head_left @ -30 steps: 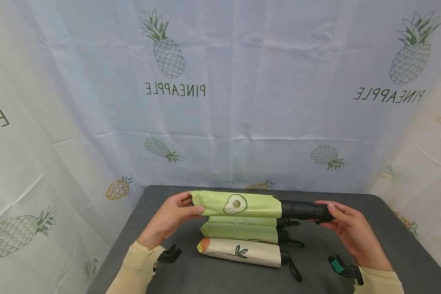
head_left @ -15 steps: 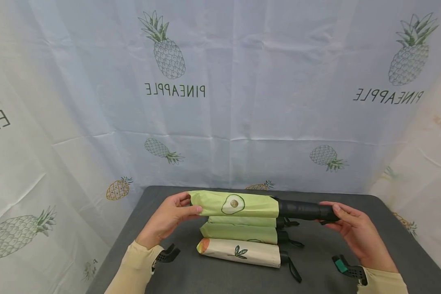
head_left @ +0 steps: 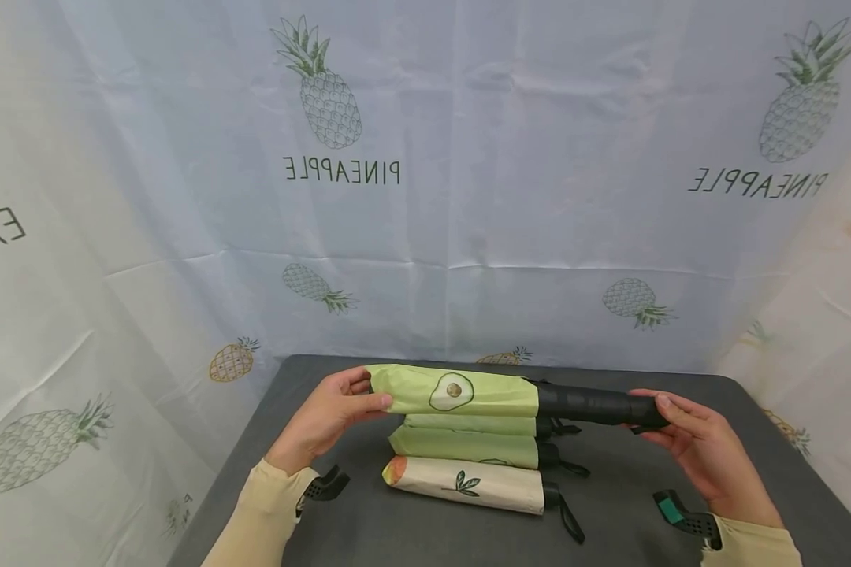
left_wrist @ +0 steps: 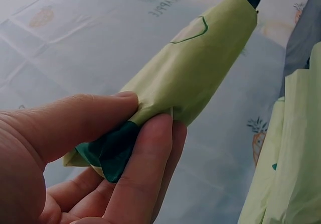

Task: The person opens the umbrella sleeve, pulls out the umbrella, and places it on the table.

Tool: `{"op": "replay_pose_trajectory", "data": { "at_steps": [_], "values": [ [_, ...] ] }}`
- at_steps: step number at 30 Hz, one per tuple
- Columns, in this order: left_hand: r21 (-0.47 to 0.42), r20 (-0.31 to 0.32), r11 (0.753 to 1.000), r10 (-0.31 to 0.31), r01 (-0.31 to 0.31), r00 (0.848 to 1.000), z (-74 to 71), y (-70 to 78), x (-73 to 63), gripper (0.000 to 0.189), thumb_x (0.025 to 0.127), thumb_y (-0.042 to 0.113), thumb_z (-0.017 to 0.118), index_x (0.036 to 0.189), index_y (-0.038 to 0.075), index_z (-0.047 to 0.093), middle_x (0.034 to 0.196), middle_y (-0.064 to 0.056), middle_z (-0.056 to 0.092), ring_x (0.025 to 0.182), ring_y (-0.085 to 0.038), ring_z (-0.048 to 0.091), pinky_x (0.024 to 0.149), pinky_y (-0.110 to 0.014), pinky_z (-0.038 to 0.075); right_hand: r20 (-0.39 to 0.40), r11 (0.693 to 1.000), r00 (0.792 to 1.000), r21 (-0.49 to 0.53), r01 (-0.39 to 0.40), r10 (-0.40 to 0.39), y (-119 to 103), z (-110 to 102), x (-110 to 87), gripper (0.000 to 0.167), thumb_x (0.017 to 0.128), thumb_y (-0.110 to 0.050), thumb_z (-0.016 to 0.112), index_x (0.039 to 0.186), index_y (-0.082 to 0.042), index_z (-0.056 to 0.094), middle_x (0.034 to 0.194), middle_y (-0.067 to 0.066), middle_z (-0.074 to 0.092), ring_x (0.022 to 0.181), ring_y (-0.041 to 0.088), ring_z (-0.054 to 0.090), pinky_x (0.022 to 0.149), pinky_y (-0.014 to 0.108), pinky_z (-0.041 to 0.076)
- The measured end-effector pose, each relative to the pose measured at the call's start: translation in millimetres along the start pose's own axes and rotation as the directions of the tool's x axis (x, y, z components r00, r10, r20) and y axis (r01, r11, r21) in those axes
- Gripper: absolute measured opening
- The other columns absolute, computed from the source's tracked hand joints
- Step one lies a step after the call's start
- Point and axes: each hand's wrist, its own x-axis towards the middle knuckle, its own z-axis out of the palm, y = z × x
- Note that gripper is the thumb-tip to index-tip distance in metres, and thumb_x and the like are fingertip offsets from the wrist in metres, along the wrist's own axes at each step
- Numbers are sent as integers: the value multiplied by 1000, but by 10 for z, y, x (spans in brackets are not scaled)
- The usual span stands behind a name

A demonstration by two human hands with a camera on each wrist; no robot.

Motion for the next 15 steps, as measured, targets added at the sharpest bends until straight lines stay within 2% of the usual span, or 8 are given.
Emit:
{"op": "replay_pose_trajectory", "data": {
  "at_steps": [5, 8, 15],
  "values": [
    [3, -2, 1000, -2, 2, 1000, 14, 12, 9, 72, 101, 17, 80, 161, 1, 44, 151, -21, 60, 126, -22, 71, 112, -43, 62, 11, 1000, 1000, 25, -17, 16, -10, -80, -25, 49, 120, -7, 29, 142, -14, 73, 134, -6, 74, 112, 19, 79, 95, 30, 68],
    [8, 8, 1000, -5, 5, 1000, 29, 44, 0, 72, 101, 18, 80, 161, 1, 44, 152, -21, 60, 126, -21, 71, 112, -43, 62, 53, 998, 999, 69, -11, 7, -29, -145, -60, 52, 120, -6, 25, 143, -12, 72, 137, -5, 74, 115, 20, 79, 97, 31, 67],
    [6, 3, 1000, 6, -6, 1000, 37, 181, -102, 66, 100, 17, 80, 157, 3, 49, 145, -14, 65, 126, -21, 71, 113, -45, 61, 182, 963, 983, 268, -15, -35, -56, -321, -145, 59, 119, -4, 13, 150, -4, 64, 146, 3, 69, 126, 26, 74, 107, 35, 64]
  ]
}}
